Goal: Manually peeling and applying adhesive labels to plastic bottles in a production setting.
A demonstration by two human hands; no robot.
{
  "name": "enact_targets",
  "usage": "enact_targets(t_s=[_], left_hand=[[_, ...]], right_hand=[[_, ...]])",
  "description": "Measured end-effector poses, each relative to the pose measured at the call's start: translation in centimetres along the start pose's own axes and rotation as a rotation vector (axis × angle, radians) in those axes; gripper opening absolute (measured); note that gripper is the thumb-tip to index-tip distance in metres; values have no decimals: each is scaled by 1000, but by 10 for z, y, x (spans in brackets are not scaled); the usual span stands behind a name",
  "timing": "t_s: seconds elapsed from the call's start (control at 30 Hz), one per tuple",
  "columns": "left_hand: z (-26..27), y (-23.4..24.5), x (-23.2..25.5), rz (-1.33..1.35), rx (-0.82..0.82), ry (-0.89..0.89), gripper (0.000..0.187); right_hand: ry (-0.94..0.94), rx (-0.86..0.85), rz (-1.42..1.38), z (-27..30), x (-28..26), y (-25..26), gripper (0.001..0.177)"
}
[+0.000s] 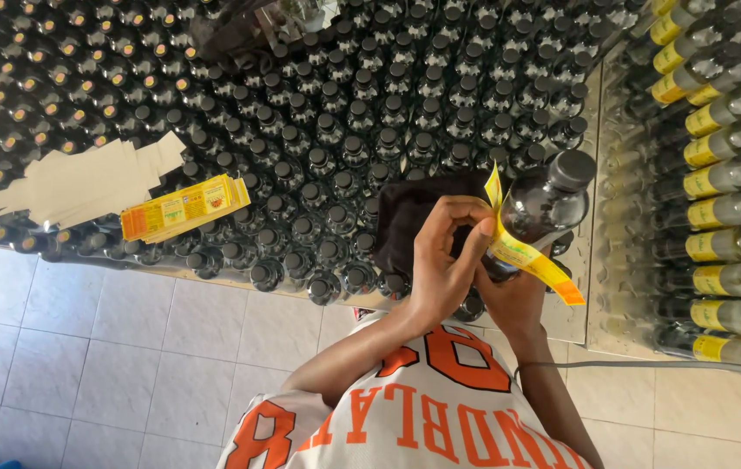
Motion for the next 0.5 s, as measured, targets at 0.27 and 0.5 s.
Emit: enact_targets(t_s=[0.27,0.5], left_hand=[[5,6,-7,-10,-25,72,19],[7,10,-3,-43,-96,82,33]], right_hand=[[-74,-26,54,-10,-44,15,89],[-213,-34,16,-5,-25,8,86]])
Point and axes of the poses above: each hand's wrist, its own z-axis away from the middle knuckle, its own y-axis out of the back of the hand, x = y × z, the point moved 3 cm from there along -z, towards the middle knuckle, and after that the axes turned 2 degrees about -x, right-handed, at the moved point
